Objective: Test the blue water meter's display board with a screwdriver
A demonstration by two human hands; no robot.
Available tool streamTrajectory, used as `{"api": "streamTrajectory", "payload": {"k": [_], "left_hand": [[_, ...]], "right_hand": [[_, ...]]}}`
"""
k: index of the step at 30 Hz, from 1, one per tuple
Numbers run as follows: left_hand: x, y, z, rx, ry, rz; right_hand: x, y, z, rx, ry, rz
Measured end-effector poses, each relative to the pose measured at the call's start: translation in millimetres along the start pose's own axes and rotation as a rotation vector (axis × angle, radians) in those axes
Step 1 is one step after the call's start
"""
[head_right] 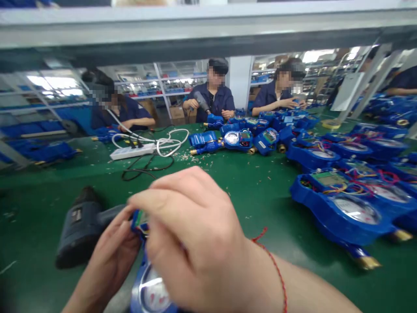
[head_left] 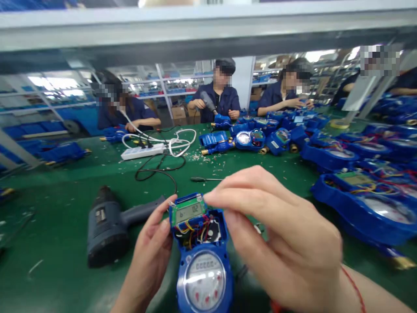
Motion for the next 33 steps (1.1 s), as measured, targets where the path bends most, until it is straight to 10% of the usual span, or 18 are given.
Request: {"api": "streamTrajectory", "payload": {"k": [10,22,33], "left_hand": [[-4.5,-2.7,0.6,-0.013,0.01,0.187],[-5.2,1.4,-2.3,-0.037,0.027,0.244],[-7.0,4.1,-0.6,-0.098,-0.005,0.2]], "right_hand": [[-6.9,32.8,-34.9,-0.164,-0.209,0.258],[-28.6,51.7,-20.7,-0.131,-0.592,0.16],[-9.8,36.6,-85.0,0.138,0.168,0.192]]}}
Point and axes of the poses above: each hand's wrist, its own x-axis towards the middle knuckle, its own y-axis out of the palm, z = x × y, the point moved 2 cm from there along x, towards the middle knuckle, and after that the axes turned 6 degrees about x, right-handed, at the moved point
